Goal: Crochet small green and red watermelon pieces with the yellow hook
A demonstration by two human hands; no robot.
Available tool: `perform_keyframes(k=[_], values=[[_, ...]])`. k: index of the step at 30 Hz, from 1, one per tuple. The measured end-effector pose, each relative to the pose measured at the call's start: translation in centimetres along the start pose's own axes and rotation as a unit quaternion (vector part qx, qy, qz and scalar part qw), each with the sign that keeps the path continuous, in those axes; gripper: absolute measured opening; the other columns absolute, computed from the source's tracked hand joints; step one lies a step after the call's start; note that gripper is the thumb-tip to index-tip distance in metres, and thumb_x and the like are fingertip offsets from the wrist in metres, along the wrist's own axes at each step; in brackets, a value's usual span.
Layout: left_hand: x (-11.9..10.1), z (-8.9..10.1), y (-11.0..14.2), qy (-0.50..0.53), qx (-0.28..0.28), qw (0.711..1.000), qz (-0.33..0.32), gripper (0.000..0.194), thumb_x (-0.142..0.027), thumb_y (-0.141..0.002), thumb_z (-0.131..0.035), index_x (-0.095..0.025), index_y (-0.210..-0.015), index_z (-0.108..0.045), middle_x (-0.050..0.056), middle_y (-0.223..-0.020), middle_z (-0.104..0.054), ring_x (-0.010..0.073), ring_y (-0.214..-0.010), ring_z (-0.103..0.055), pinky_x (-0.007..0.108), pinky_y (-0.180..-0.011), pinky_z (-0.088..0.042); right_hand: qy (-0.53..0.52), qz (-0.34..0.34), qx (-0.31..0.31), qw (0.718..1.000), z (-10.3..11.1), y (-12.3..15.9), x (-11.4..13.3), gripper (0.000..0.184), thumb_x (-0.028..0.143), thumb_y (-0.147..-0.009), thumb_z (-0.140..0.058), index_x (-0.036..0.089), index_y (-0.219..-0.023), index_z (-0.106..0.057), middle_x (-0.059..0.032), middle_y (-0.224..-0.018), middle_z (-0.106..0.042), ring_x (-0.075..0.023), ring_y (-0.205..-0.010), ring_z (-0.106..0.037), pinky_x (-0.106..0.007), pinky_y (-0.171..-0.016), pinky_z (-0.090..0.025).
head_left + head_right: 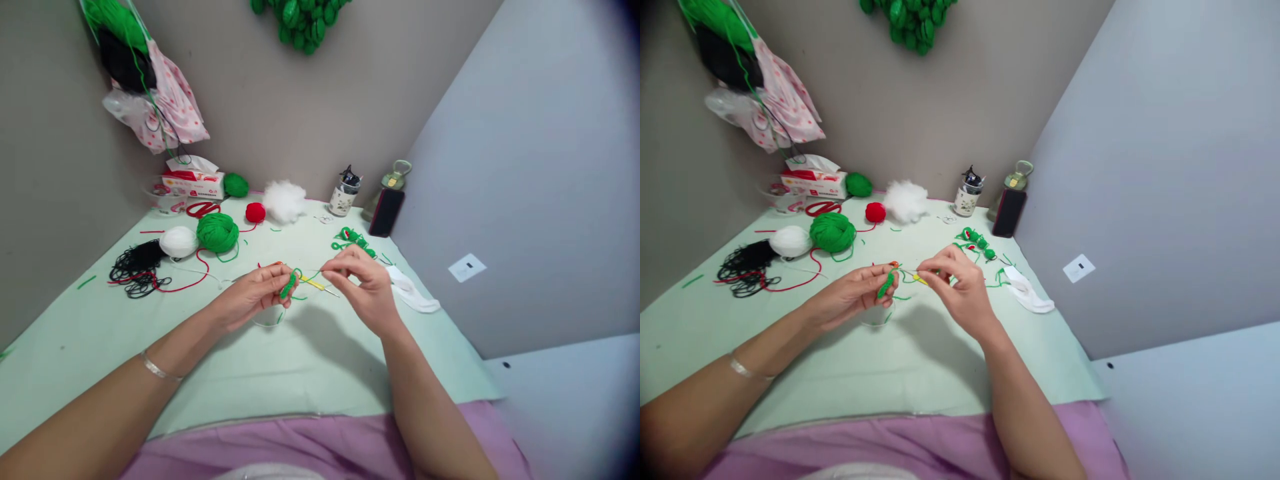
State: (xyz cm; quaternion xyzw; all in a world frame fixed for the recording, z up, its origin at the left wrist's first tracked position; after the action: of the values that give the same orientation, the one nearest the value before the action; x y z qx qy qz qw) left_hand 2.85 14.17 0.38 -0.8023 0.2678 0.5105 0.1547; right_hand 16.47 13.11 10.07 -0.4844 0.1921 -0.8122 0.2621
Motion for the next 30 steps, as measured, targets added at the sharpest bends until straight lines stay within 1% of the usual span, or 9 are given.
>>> perform_keyframes(k=[4,12,17,21,30], values=[[-0.1,0.0,-0.1,-0.001,0.000,1.000,-0.006,0.015,-0.030,-0.092,-0.059,-0.017,-0.090,-0.065,0.001,-0.084,-0.050,0.0113,-0.072,-0.047,0.024,-0.072,-0.046,0.024,0.014,0.038,0.999,-1.4,0.5,0.7,0.010,0.023,-0.090,-0.061,0.022,-0.087,-0.070,-0.0020,-0.076,-0.058,-0.0133,-0.066,-0.050,-0.028,-0.059,-0.043],[-0.2,0.0,-0.1,-0.014,0.008,1.000,-0.014,0.016,-0.029,-0.094,-0.055,-0.016,-0.090,-0.064,0.001,-0.085,-0.049,0.0112,-0.075,-0.046,0.023,-0.073,-0.045,0.041,0.024,0.094,0.994,-2.5,0.6,1.0,0.011,0.017,-0.090,-0.058,0.021,-0.085,-0.068,-0.0010,-0.074,-0.055,-0.0125,-0.065,-0.048,-0.028,-0.059,-0.040],[-0.3,0.1,-0.2,-0.018,0.006,1.000,-0.019,0.016,-0.029,-0.095,-0.055,-0.016,-0.091,-0.064,0.001,-0.084,-0.049,0.0115,-0.075,-0.046,0.024,-0.073,-0.044,0.041,0.022,0.096,0.994,-2.5,0.7,0.9,0.012,0.014,-0.089,-0.058,0.020,-0.084,-0.067,-0.0003,-0.074,-0.054,-0.0116,-0.065,-0.048,-0.027,-0.058,-0.038],[-0.4,0.2,-0.3,-0.022,0.000,1.000,-0.020,0.017,-0.029,-0.094,-0.055,-0.016,-0.088,-0.064,0.001,-0.083,-0.049,0.0113,-0.074,-0.046,0.023,-0.073,-0.045,0.037,0.022,0.095,0.995,-2.5,0.8,0.9,0.011,0.013,-0.088,-0.059,0.019,-0.083,-0.067,-0.0002,-0.074,-0.054,-0.0113,-0.065,-0.049,-0.027,-0.058,-0.038],[-0.6,0.2,0.0,-0.037,0.001,0.999,-0.024,0.016,-0.030,-0.093,-0.057,-0.016,-0.088,-0.064,0.001,-0.083,-0.050,0.0118,-0.075,-0.047,0.024,-0.074,-0.044,0.012,0.011,0.088,0.996,-2.6,0.7,0.9,0.012,0.012,-0.088,-0.060,0.020,-0.082,-0.067,0.0000,-0.073,-0.055,-0.0120,-0.066,-0.049,-0.028,-0.062,-0.040]])
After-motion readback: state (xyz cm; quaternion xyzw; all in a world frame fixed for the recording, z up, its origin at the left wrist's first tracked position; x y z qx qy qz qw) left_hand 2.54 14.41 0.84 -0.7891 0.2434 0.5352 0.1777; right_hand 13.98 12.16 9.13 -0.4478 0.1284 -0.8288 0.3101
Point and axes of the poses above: each hand's wrist, its own y-axis away from the middle knuckle, its own z-axis out of the back of the hand, x = y × z, the point moved 10 cm from there along -y, towards the middle knuckle
